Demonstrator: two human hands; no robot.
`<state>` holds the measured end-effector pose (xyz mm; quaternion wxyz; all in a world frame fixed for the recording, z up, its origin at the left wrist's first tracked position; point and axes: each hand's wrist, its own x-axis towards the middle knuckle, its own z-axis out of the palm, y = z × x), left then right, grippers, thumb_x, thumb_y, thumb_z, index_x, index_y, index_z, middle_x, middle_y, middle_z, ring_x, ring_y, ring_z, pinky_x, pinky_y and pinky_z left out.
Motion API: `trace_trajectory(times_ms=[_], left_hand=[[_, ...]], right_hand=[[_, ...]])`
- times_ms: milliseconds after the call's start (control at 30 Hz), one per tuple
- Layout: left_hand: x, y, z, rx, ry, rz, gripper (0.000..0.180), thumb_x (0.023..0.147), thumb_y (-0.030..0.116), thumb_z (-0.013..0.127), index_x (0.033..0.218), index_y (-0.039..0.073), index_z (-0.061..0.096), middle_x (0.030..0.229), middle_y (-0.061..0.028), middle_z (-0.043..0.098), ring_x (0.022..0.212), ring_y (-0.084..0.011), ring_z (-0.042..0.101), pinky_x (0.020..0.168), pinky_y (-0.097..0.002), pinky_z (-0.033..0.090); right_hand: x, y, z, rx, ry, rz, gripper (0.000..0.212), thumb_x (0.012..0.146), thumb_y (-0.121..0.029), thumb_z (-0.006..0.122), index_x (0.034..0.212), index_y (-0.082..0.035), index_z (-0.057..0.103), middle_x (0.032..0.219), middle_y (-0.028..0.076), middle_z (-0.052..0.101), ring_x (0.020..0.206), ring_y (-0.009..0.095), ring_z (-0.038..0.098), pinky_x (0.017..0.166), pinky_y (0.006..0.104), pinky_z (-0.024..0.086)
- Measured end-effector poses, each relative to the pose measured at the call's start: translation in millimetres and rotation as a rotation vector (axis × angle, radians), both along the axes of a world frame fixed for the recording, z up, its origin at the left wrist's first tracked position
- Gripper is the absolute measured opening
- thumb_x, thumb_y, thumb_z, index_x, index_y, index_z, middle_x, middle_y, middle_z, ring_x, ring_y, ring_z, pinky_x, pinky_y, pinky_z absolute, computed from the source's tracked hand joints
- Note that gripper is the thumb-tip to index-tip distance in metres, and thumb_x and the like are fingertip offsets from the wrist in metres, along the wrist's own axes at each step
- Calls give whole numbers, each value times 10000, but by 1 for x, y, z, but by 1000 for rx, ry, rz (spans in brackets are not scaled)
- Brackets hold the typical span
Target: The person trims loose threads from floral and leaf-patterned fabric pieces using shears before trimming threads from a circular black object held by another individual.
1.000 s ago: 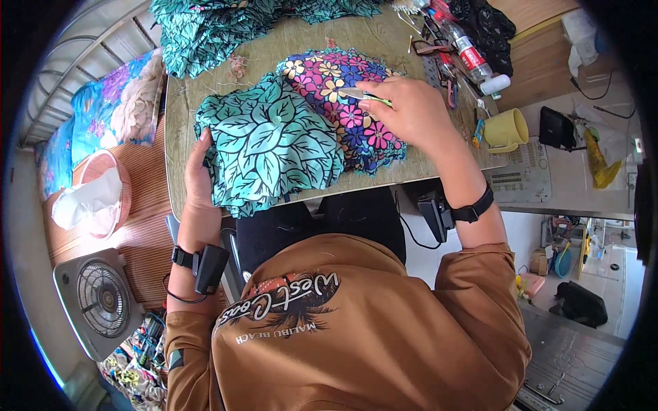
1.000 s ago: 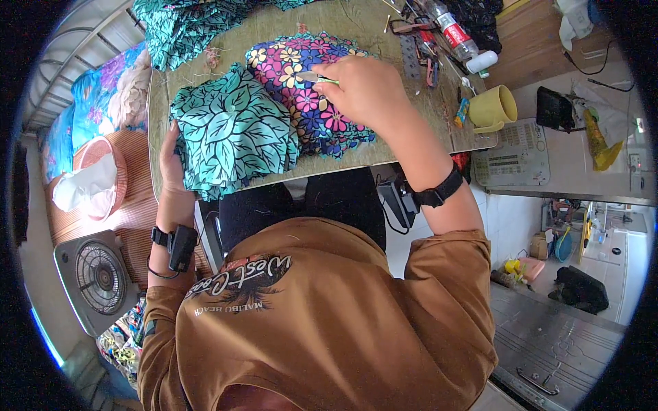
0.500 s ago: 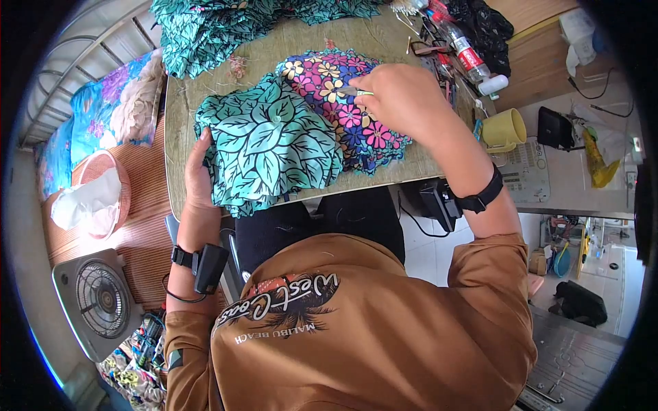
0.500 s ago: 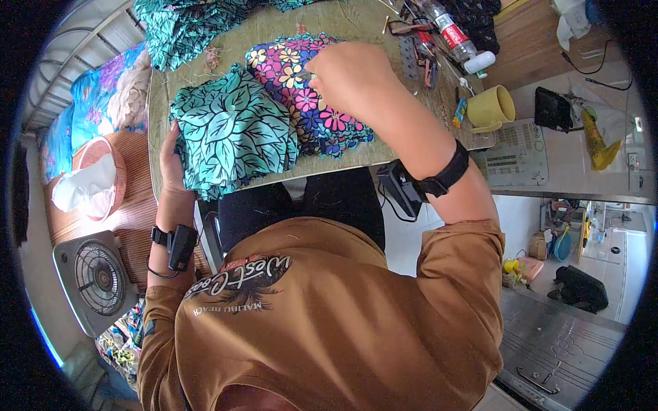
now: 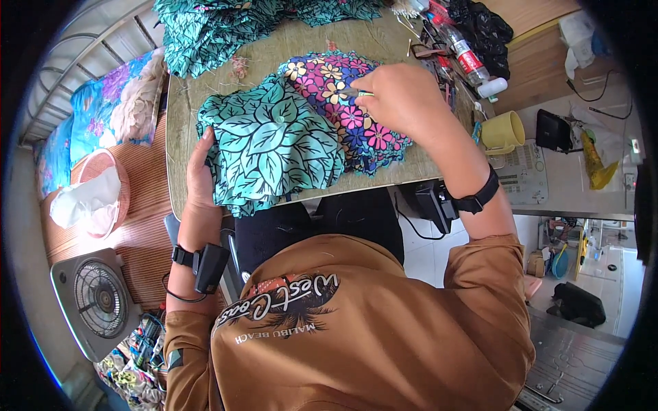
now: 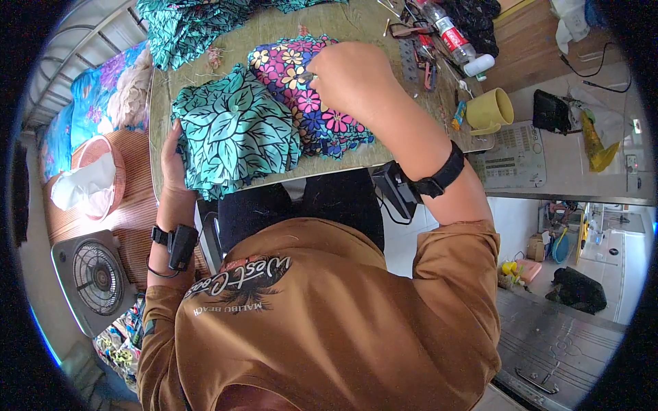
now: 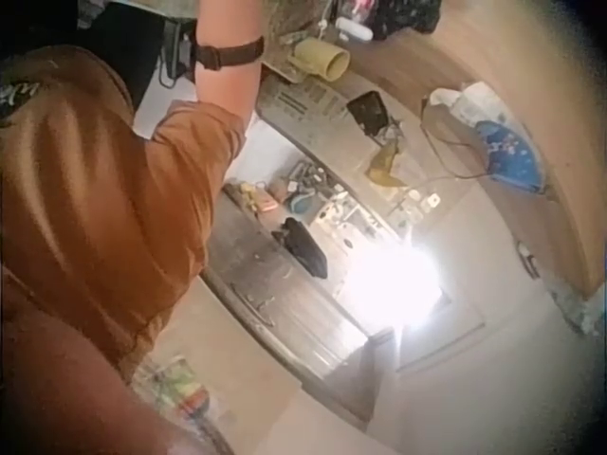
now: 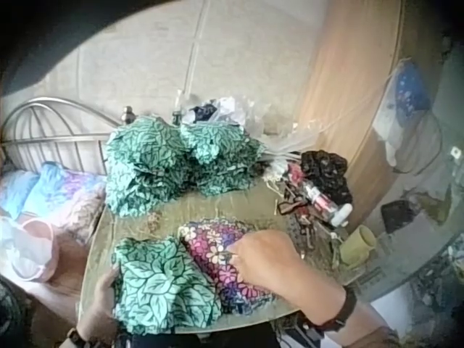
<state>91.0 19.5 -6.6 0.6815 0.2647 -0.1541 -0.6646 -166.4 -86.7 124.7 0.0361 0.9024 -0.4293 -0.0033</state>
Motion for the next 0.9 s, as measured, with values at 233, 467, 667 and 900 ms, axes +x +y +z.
trace_trajectory(times_ms=[233, 467, 667, 900], left_hand=[[-1, 1, 3, 5, -30, 6, 430, 887, 261, 472, 1219, -12, 449, 1156, -154, 552, 1026, -264, 562, 915, -373, 438], [-2, 1, 5, 4, 23, -12, 359, 907, 247, 449, 1175, 12, 498, 1098, -129, 587, 966, -256, 592, 872, -368, 466], [-2, 1, 5, 21, 27, -5, 356, 911, 247, 445, 1172, 12, 499, 1096, -130, 588, 964, -256, 593, 865, -368, 470], [-1, 1, 4, 14, 30, -3, 352, 910, 246, 446, 1166, 11, 501, 1092, -131, 589, 961, -255, 594, 861, -369, 473]], right_hand=[[-17, -3, -13, -4, -303, -75, 294, 768, -337, 625, 1017, -186, 666, 803, 102, 640, 728, 267, 612, 636, 358, 468], [-25, 1, -25, 59, -384, -42, 299, 772, -321, 628, 1034, -181, 660, 781, 105, 629, 691, 257, 601, 606, 344, 455], [-21, 2, -32, 53, -385, -42, 276, 769, -349, 612, 986, -192, 677, 798, 120, 642, 781, 299, 608, 692, 383, 484], [-23, 0, -33, 67, -355, 17, 303, 774, -374, 608, 1018, -204, 666, 736, 110, 638, 723, 294, 605, 655, 382, 477]])
